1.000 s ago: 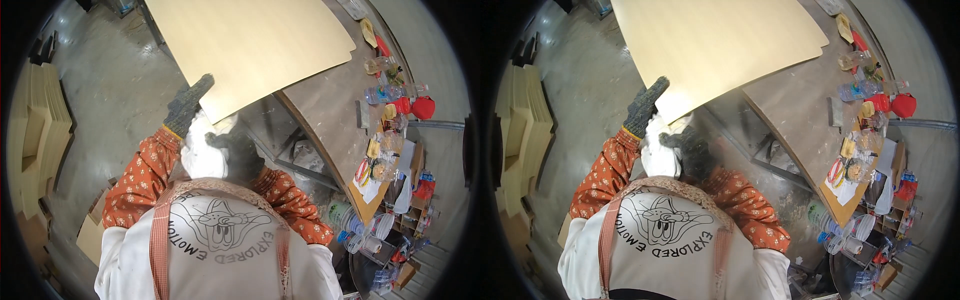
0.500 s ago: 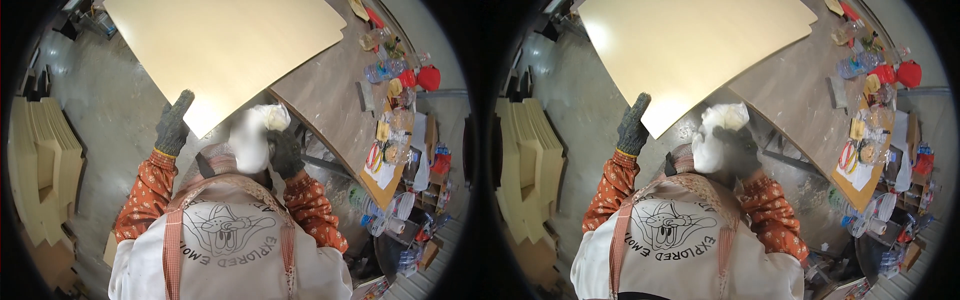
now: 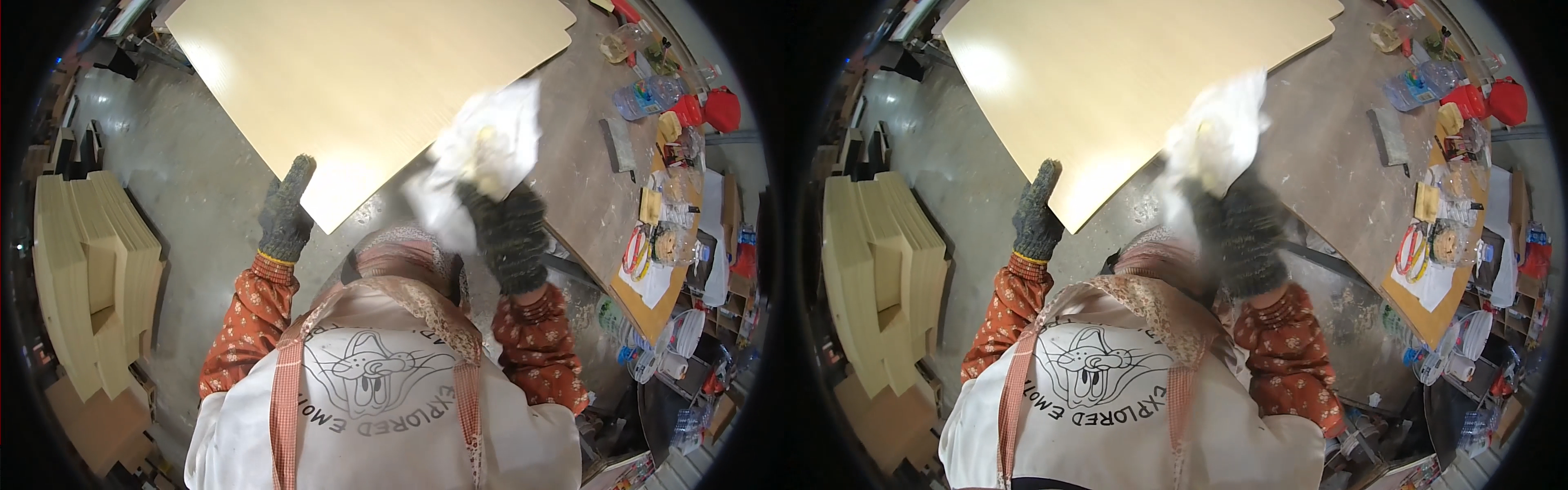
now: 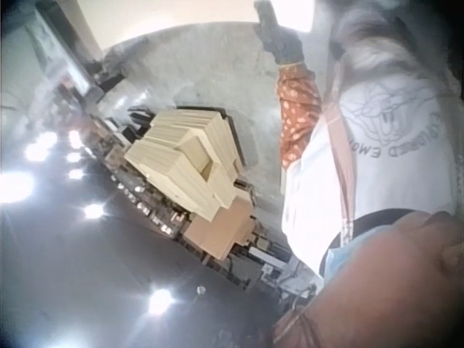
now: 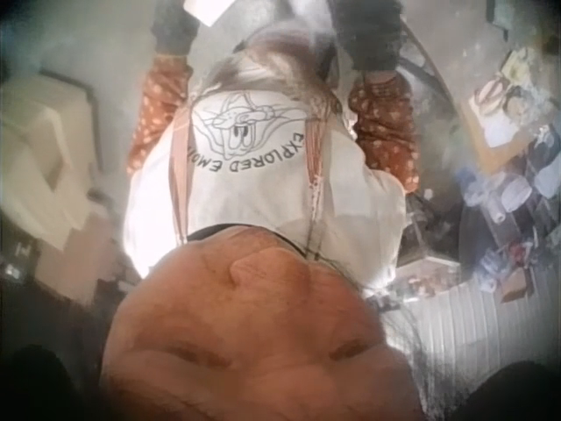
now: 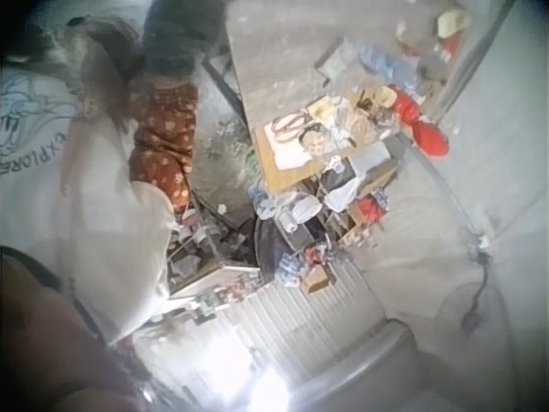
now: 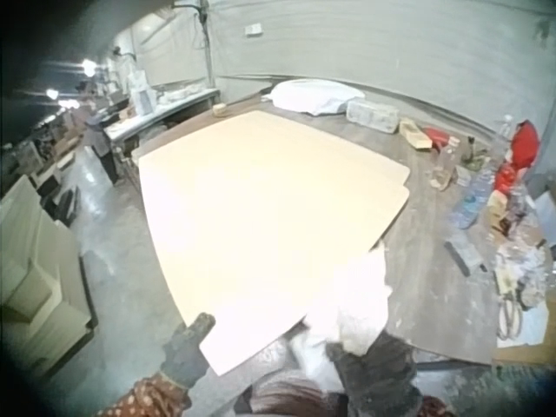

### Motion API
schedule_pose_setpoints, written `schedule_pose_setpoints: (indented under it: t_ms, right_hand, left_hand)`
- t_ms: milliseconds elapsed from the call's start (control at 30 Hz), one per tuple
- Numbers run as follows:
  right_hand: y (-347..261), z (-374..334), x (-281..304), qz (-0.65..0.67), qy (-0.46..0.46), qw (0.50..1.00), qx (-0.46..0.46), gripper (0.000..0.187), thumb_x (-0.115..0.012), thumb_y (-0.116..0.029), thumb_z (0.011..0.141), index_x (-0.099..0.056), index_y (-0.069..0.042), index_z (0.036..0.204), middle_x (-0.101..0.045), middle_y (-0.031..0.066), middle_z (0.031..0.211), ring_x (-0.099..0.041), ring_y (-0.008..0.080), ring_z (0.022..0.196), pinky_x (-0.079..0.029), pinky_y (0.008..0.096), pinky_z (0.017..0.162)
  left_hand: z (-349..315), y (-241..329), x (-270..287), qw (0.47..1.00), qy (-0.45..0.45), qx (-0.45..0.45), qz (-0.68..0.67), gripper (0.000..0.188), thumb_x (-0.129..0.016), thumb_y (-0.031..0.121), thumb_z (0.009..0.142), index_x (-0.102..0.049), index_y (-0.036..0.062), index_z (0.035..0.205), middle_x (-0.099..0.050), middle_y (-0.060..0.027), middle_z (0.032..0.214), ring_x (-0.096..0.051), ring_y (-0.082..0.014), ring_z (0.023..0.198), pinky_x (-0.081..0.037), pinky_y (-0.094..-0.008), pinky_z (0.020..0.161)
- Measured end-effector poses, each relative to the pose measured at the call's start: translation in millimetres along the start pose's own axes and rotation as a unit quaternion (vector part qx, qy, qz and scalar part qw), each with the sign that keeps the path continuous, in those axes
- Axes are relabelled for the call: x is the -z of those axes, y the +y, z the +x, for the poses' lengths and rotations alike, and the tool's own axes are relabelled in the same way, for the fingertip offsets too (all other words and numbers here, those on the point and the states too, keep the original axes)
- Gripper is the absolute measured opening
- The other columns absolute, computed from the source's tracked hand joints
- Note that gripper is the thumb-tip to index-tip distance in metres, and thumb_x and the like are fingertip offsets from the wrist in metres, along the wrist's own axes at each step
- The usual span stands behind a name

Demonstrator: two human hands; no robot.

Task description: The person wipes a wooden board with a cloth, rubs the surface with a yellow block, and marks a line along one edge with a pen.

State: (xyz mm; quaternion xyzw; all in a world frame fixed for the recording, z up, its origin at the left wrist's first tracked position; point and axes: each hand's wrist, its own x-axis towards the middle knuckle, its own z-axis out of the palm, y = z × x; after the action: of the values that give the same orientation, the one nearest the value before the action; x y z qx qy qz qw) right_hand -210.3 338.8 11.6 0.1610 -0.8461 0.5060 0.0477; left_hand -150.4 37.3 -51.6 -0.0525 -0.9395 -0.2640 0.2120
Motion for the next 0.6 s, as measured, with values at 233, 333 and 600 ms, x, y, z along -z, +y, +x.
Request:
schedule_pose_setpoints:
  t_ms: [233,333,600]
  right_hand:
    - [-22,41,-50,-0.514,-0.072,0.806,0.286,0.041,-0.053,-0.012,0.087,-0.046,0.01,0.122,-0.057,0.0287,0.108,-0.062,0.0244,0.079,-0.054,0.0307,0.068]
    - [-19,38,-53,-0.564,-0.116,0.744,0.338,0.049,-0.052,-0.013,0.087,-0.04,0.009,0.129,-0.05,0.0318,0.118,-0.062,0.0252,0.078,-0.054,0.0328,0.066]
    - [5,73,59,-0.379,-0.013,0.896,0.231,0.04,-0.058,-0.018,0.084,-0.056,-0.002,0.121,-0.056,0.0194,0.122,-0.056,0.0294,0.111,-0.045,0.0423,0.095]
  left_hand:
    - [-9,-19,-11,1.0,-0.011,0.014,-0.005,0.049,-0.057,0.001,0.084,-0.047,0.0043,0.132,-0.049,-0.0148,0.135,-0.047,-0.0269,0.124,-0.038,-0.0383,0.102]
    - [-7,-10,-1,0.997,-0.02,-0.004,0.075,0.049,-0.059,0.003,0.083,-0.048,0.0032,0.131,-0.049,-0.0154,0.134,-0.047,-0.0274,0.125,-0.038,-0.0375,0.102]
    - [1,0,4,0.992,-0.04,0.0,0.121,0.045,-0.057,0.008,0.087,-0.048,0.0024,0.131,-0.05,-0.0129,0.134,-0.047,-0.024,0.126,-0.035,-0.036,0.105]
